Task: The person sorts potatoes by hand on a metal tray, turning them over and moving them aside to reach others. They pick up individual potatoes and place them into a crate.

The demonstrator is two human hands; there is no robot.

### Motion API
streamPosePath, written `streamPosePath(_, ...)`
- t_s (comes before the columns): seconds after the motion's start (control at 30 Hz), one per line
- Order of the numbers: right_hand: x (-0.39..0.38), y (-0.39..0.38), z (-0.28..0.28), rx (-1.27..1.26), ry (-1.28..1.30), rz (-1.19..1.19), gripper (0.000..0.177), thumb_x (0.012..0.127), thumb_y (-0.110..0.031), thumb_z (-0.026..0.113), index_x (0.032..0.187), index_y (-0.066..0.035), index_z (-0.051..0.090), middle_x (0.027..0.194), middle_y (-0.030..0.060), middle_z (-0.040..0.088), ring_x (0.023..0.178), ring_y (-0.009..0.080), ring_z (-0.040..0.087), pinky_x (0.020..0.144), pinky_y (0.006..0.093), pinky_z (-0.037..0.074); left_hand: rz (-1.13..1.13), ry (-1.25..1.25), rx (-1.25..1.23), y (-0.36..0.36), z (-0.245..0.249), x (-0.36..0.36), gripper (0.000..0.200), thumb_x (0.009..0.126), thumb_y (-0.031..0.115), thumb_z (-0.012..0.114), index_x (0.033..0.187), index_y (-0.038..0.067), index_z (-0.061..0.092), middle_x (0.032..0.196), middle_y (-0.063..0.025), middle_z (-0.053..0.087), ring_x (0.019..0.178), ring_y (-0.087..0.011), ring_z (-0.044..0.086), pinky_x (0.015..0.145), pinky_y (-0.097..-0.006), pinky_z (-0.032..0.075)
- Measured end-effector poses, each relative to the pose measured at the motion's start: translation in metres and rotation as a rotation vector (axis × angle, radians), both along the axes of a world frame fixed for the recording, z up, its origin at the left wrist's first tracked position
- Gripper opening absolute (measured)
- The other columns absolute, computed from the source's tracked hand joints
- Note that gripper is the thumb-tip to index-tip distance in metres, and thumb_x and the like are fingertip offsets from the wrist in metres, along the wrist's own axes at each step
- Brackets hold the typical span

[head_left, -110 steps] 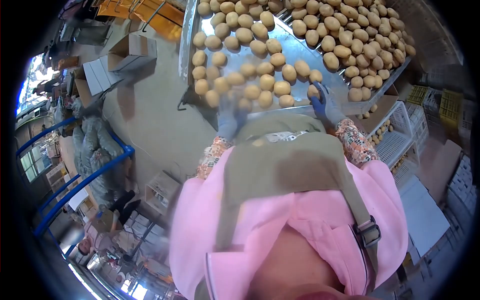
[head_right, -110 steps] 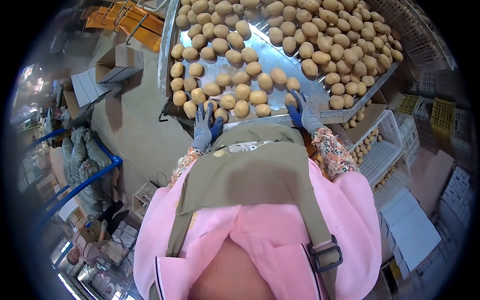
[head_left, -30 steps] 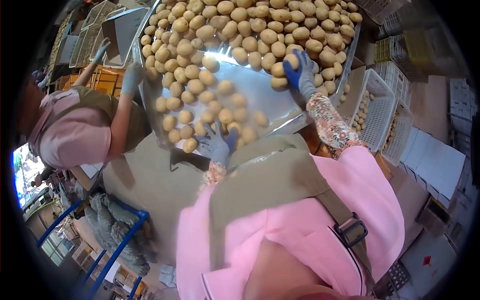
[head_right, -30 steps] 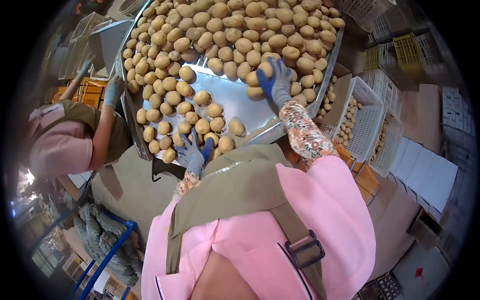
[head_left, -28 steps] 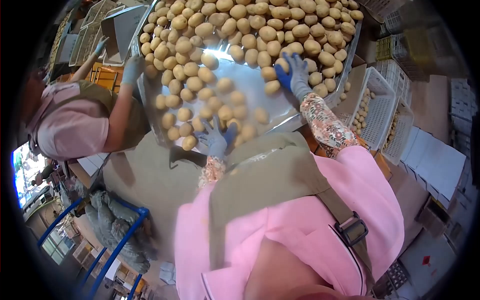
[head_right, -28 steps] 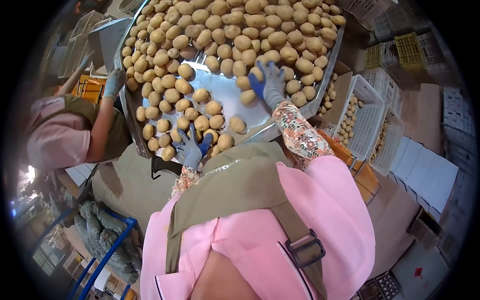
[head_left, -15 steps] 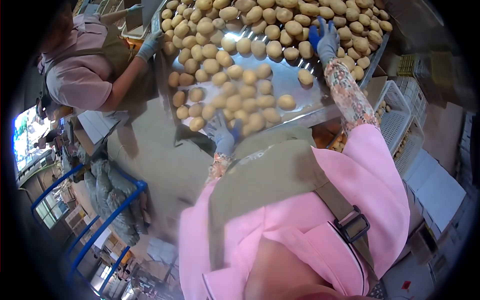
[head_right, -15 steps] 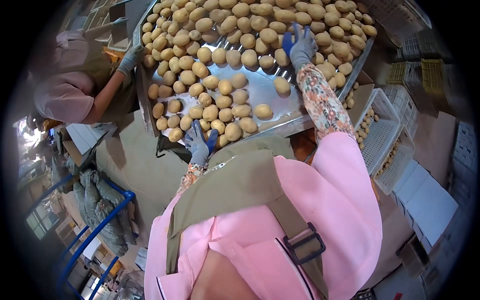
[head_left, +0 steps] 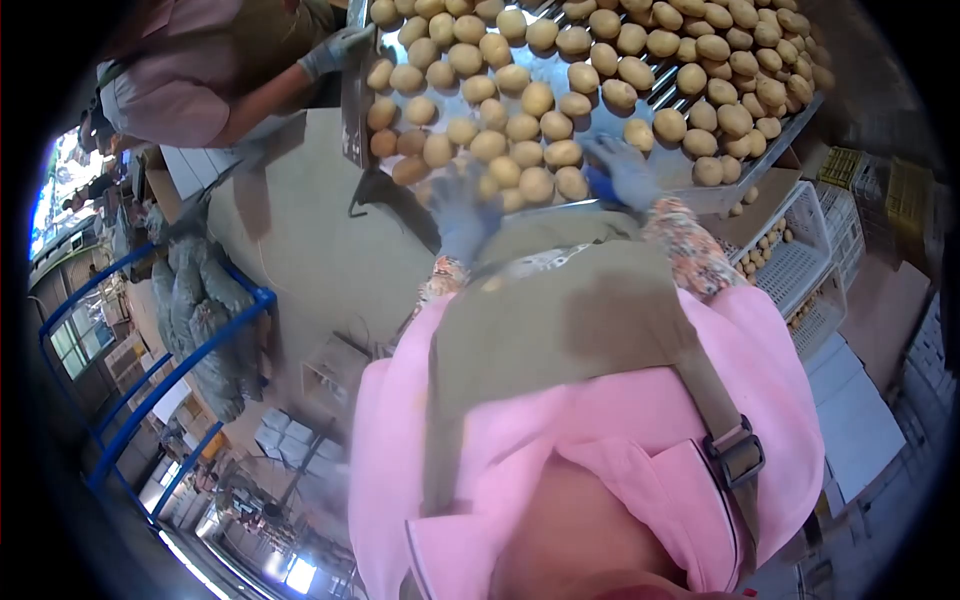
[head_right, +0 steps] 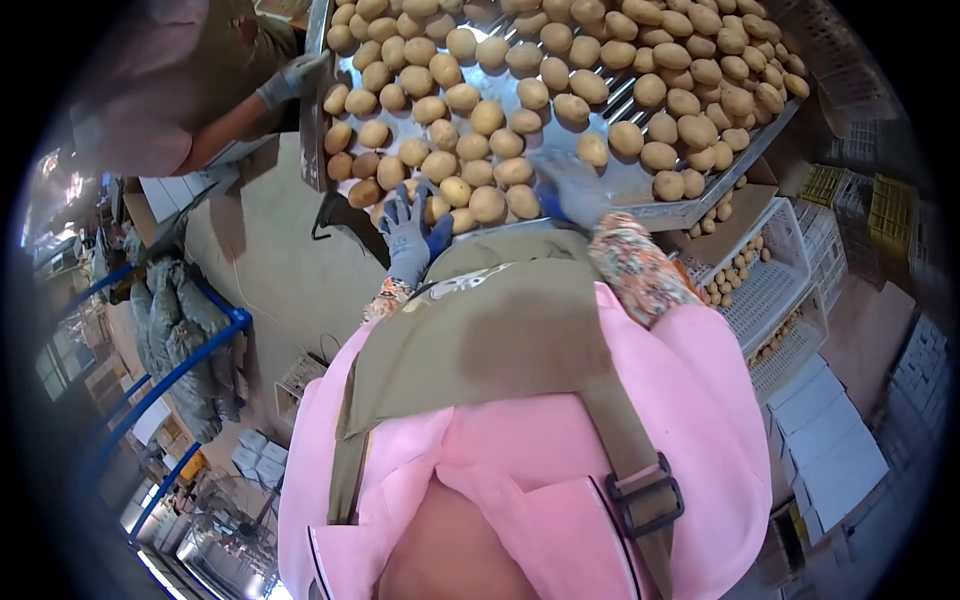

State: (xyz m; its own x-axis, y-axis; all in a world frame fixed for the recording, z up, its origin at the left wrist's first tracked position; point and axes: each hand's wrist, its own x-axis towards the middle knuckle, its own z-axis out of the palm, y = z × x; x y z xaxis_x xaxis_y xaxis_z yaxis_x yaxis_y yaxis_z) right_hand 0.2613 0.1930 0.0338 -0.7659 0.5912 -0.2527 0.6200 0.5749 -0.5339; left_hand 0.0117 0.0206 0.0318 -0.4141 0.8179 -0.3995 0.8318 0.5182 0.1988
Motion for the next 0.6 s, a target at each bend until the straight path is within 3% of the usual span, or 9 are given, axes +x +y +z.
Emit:
streamPosePath(0.03,0.034,-0.005,-0.043,0.129,0.084,-0.052,0.052,0.087,-0.029,0.058,0.135,-0.013,0.048,0.137,0.0168,0.047,0.124,0.0342,0.047,0.103,0.0411,0.038,0.021,0.032,-0.038,-0.004,0.006,-0.002,0.082,0.081,0.055,0.056,0.15,0.024,0.022,0.157,-0.0144,0.012,0.143,-0.0387,0.012,0.111,-0.0588,0.009)
streamPosePath(0.07,0.039,-0.011,-0.001,0.01,0.026,-0.151,0.052,0.089,-0.03,0.057,0.134,-0.007,0.047,0.134,0.0188,0.05,0.122,0.0363,0.048,0.102,0.0423,0.039,0.059,0.082,-0.036,-0.014,-0.007,-0.006,0.084,0.081,0.054,0.056,0.15,0.023,0.02,0.157,-0.0144,0.012,0.143,-0.0383,0.01,0.112,-0.0588,0.009)
streamPosePath(0.1,0.047,-0.014,-0.008,0.006,0.016,-0.147,0.052,0.089,-0.03,0.057,0.134,-0.007,0.047,0.134,0.0188,0.05,0.122,0.0363,0.048,0.102,0.0423,0.039,0.096,0.131,-0.032,-0.018,-0.007,-0.005,0.085,0.081,0.053,0.057,0.151,0.023,0.019,0.157,-0.0144,0.012,0.144,-0.0378,0.009,0.112,-0.0588,0.008)
streamPosePath(0.13,0.061,-0.013,-0.019,-0.093,0.049,-0.256,0.05,0.09,-0.03,0.056,0.133,-0.005,0.048,0.131,0.0199,0.053,0.121,0.0368,0.05,0.101,0.0421,0.039,0.123,0.175,-0.04,-0.023,-0.005,-0.003,0.076,0.083,0.042,0.057,0.145,0.01,0.028,0.148,-0.019,0.028,0.138,-0.0422,0.021,0.11,-0.0583,0.017)
streamPosePath(0.17,0.067,-0.015,-0.018,-0.193,0.081,-0.368,0.049,0.091,-0.03,0.055,0.131,-0.002,0.049,0.127,0.0209,0.055,0.119,0.0374,0.051,0.101,0.0419,0.04,0.124,0.165,-0.045,-0.032,-0.009,-0.002,0.076,0.083,0.042,0.057,0.145,0.01,0.028,0.148,-0.019,0.028,0.138,-0.0422,0.021,0.11,-0.0583,0.017)
streamPosePath(0.27,0.062,-0.03,-0.017,-0.003,0.102,-0.363,0.044,0.092,-0.029,0.053,0.126,0.0,0.053,0.119,0.0212,0.06,0.114,0.0347,0.056,0.098,0.0397,0.042,0.397,-0.134,0.005,-0.051,-0.015,-0.013,0.084,0.082,0.048,0.056,0.147,0.01,0.021,0.152,-0.0182,0.022,0.138,-0.0453,0.02,0.113,-0.0544,0.015)
streamPosePath(0.37,0.05,-0.04,-0.029,-0.018,0.074,-0.405,0.042,0.093,-0.03,0.052,0.121,0.0,0.056,0.112,0.0205,0.064,0.108,0.0323,0.06,0.093,0.038,0.045,0.389,-0.027,-0.023,-0.071,-0.039,-0.009,0.088,0.083,0.056,0.054,0.149,0.011,0.018,0.154,-0.0142,0.021,0.141,-0.042,0.011,0.113,-0.0549,0.008)
streamPosePath(0.5,0.018,-0.017,0.002,-0.308,-0.101,-0.444,0.038,0.093,-0.033,0.051,0.116,-0.005,0.061,0.097,0.0184,0.067,0.095,0.0301,0.065,0.085,0.0365,0.049,0.227,-0.063,-0.084,-0.03,0.021,0.003,0.077,0.084,0.05,0.056,0.147,0.013,0.03,0.152,-0.0153,0.025,0.14,-0.0421,0.016,0.112,-0.0542,0.013)
streamPosePath(0.6,-0.02,-0.018,0.021,-0.212,0.117,-0.375,0.036,0.092,-0.034,0.052,0.113,-0.006,0.062,0.098,0.0193,0.065,0.094,0.0332,0.063,0.086,0.038,0.048,0.121,-0.226,0.268,-0.029,-0.02,0.013,0.08,0.084,0.052,0.056,0.148,0.013,0.027,0.151,-0.0182,0.027,0.14,-0.0374,0.02,0.112,-0.0534,0.015)
